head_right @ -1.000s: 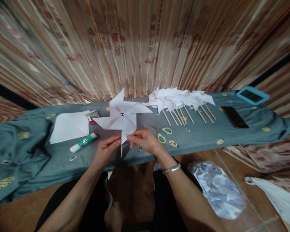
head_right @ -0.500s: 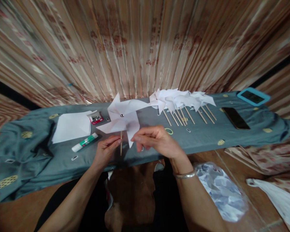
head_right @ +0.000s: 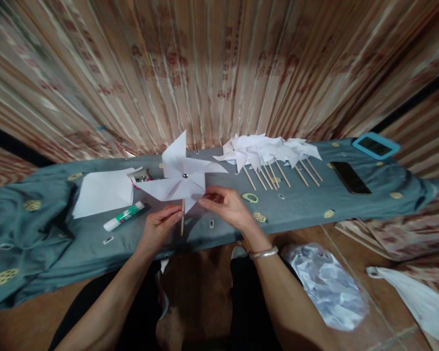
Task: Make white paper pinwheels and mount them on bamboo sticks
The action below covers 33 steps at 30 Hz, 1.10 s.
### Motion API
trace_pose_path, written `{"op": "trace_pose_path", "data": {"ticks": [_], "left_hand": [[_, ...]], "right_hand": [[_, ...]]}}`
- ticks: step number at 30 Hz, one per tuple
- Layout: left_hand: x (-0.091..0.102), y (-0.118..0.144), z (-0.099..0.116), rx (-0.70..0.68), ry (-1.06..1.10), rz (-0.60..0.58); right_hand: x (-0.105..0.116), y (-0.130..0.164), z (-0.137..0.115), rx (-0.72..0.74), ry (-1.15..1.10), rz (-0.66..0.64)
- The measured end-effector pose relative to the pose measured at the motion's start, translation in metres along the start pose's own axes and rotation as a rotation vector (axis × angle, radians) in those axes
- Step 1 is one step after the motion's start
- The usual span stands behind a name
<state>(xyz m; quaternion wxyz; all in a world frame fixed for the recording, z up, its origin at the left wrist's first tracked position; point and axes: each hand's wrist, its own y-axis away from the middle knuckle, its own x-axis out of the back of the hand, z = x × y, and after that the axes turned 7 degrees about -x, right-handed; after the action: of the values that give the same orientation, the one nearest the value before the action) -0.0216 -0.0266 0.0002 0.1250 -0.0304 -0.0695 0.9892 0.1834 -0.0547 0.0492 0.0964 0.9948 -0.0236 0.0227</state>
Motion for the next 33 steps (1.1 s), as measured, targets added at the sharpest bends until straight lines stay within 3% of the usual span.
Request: {"op": "trace_pose_path", "data": {"ticks": [5,11,13,20,33], "left_hand": [[-0.001,0.001,0.002,0.011,0.005,0.001],[0.003,0.004,0.003,0.036,-0.049,-0.024],[0.003,0.005,0.005,0.035,-0.069,-0.046],[0.004,0.005,0.005,0.064,-0.068,0.013],[-0.002,0.003,0.005,0.034,0.028,0.031]], "right_hand": [[-0.009,-0.004,0.000,-0.063,-0.159,0.028],[0.004,-0.007,-0.006,0.073,-0.208,0.328],[0.006,-0.009,-0.006,0.103,-0.250,0.368],[0.006,-0.007,-0.006,0.069,-0.179,0.341],[-0.024,0.000,-0.003,-0.161,-0.180,0.074]]}}
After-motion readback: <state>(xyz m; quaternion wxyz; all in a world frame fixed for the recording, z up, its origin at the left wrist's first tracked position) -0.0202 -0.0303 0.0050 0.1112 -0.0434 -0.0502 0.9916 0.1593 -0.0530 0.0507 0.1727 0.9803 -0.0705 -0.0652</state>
